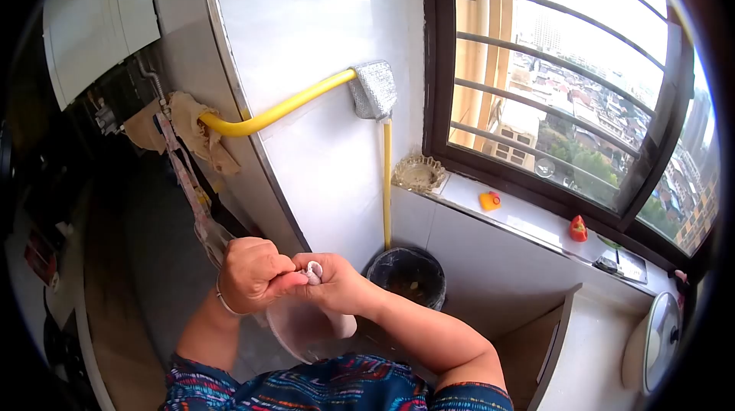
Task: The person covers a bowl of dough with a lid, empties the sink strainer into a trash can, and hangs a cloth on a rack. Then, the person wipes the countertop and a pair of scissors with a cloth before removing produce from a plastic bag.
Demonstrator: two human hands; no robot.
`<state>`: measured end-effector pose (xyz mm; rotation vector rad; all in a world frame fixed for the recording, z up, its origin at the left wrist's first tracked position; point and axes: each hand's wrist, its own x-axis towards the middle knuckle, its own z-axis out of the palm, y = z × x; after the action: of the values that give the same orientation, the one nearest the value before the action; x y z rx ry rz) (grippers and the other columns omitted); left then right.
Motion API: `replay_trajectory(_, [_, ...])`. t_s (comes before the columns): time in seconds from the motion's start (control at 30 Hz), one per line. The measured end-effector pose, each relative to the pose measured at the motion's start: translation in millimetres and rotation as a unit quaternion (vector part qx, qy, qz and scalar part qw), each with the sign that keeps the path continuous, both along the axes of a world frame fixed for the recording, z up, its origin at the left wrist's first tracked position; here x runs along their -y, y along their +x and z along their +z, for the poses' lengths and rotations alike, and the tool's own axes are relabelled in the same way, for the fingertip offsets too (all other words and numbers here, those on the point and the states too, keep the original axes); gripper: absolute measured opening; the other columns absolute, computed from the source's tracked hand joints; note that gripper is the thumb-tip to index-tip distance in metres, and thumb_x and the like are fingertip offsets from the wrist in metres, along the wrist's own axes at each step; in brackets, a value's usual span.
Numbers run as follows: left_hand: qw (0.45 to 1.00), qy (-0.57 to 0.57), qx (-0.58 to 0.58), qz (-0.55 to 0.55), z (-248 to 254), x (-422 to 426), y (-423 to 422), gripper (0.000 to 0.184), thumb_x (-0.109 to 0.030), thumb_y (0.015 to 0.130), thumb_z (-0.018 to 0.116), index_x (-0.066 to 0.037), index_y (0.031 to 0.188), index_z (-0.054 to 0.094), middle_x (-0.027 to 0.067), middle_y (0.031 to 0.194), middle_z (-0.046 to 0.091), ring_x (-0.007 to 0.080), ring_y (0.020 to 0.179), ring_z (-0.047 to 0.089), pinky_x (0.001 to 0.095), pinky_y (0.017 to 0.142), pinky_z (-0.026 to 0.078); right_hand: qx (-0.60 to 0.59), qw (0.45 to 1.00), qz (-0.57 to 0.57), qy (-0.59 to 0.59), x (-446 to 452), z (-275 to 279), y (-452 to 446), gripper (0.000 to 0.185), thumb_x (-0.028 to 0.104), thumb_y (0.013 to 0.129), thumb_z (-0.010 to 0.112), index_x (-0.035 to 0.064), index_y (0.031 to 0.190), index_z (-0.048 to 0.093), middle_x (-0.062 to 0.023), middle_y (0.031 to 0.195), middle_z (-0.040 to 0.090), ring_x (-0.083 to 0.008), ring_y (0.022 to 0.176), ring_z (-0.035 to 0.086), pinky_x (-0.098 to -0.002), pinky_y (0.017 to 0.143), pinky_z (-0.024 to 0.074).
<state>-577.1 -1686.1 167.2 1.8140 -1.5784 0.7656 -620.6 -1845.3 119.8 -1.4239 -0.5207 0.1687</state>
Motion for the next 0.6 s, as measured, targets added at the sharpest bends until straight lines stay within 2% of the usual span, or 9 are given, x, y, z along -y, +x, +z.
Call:
replay_trajectory(0.03, [0.999, -0.025, 0.019, 0.019, 4, 2, 0, 0.018, -0.013, 0.065, 0.073, -0.008, 0.065, 0.055, 0.005, 0.052, 0.048, 0.0205, 0.043, 0.047, 0.0296, 0.04, 0.034, 0.004, 1.0, 0.022, -0.005, 3, 6, 6, 0.013, 0.014, 0.08, 0.063, 0.0036, 0.086, 0.057, 0.0046, 0.07, 0.051, -0.0032, 0.069, 0.043, -0.0192, 0.062, 0.0391])
replay_trajectory(0.07, [0.998, -0.026, 0.012, 0.054, 8, 2, -2, 0.021, -0.02, 0.068, 0.071, -0.006, 0.067, 0.055, 0.0073, 0.053, 0.047, 0.0235, 0.047, 0.049, 0.0319, 0.043, 0.038, 0.004, 1.0, 0.021, -0.002, 5, 10, 11, 0.013, 0.014, 0.08, 0.063, 0.0032, 0.086, 0.057, 0.0041, 0.071, 0.051, -0.0036, 0.068, 0.044, -0.0193, 0.062, 0.0393])
replay_trajectory(0.17, [0.986, -0.057, 0.023, 0.155, 22, 2, -7, 0.023, -0.024, 0.07, 0.07, -0.007, 0.071, 0.055, 0.006, 0.054, 0.046, 0.0217, 0.045, 0.046, 0.03, 0.041, 0.036, 0.034, 0.999, 0.018, 0.019, 12, 21, 30, 0.013, 0.014, 0.081, 0.062, 0.0024, 0.086, 0.058, 0.0036, 0.072, 0.053, -0.0042, 0.068, 0.046, -0.0194, 0.061, 0.0399])
replay_trajectory(0.2, [0.982, -0.069, 0.018, 0.177, 26, 0, -7, 0.025, -0.027, 0.072, 0.068, -0.006, 0.074, 0.055, 0.0046, 0.054, 0.044, 0.0194, 0.043, 0.044, 0.0283, 0.041, 0.035, 0.029, 0.999, 0.017, 0.032, 14, 25, 35, 0.012, 0.013, 0.081, 0.062, 0.0025, 0.086, 0.058, 0.0035, 0.073, 0.054, -0.0043, 0.068, 0.046, -0.0195, 0.062, 0.0399])
replay_trajectory(0.23, [0.978, -0.096, 0.034, 0.183, 29, -1, -4, 0.025, -0.027, 0.074, 0.069, -0.006, 0.073, 0.055, 0.0022, 0.053, 0.044, 0.0132, 0.043, 0.043, 0.024, 0.041, 0.032, 0.024, 0.999, 0.012, 0.046, 17, 29, 41, 0.012, 0.013, 0.081, 0.062, 0.0025, 0.086, 0.059, 0.0034, 0.073, 0.054, -0.0043, 0.069, 0.046, -0.0195, 0.063, 0.04])
replay_trajectory(0.33, [0.968, -0.132, 0.013, 0.213, 45, -4, -1, 0.022, -0.021, 0.074, 0.068, -0.004, 0.075, 0.055, 0.0031, 0.058, 0.047, 0.0114, 0.047, 0.043, 0.022, 0.045, 0.033, -0.035, 0.989, -0.024, 0.142, 22, 38, 61, 0.01, 0.01, 0.08, 0.061, 0.0025, 0.087, 0.059, 0.0005, 0.077, 0.058, -0.006, 0.072, 0.051, -0.0212, 0.066, 0.0429])
replay_trajectory(0.37, [0.97, -0.142, 0.036, 0.196, 54, -3, 1, 0.017, -0.011, 0.071, 0.07, -0.004, 0.075, 0.055, 0.004, 0.058, 0.045, 0.0132, 0.044, 0.041, 0.0237, 0.042, 0.032, -0.053, 0.982, -0.043, 0.178, 23, 41, 70, 0.011, 0.01, 0.08, 0.061, 0.0019, 0.088, 0.058, -0.0007, 0.078, 0.058, -0.0069, 0.072, 0.053, -0.0218, 0.066, 0.0437])
replay_trajectory(0.47, [0.962, -0.141, 0.073, 0.22, 76, 1, 7, 0.014, -0.009, 0.071, 0.068, -0.004, 0.074, 0.055, 0.0045, 0.059, 0.047, 0.0136, 0.046, 0.043, 0.0239, 0.043, 0.034, -0.083, 0.96, -0.114, 0.243, 24, 53, 93, 0.016, 0.011, 0.08, 0.06, -0.0001, 0.091, 0.057, -0.0048, 0.083, 0.059, -0.0112, 0.075, 0.055, -0.0246, 0.069, 0.045])
replay_trajectory(0.6, [0.958, -0.117, 0.107, 0.239, 101, 12, 23, 0.013, -0.007, 0.069, 0.068, -0.005, 0.074, 0.056, 0.0047, 0.064, 0.051, 0.0172, 0.051, 0.047, 0.0271, 0.046, 0.037, -0.118, 0.943, -0.148, 0.273, 29, 65, 115, 0.022, 0.015, 0.08, 0.058, -0.0014, 0.095, 0.056, -0.0107, 0.09, 0.059, -0.0179, 0.081, 0.056, -0.0295, 0.073, 0.0454])
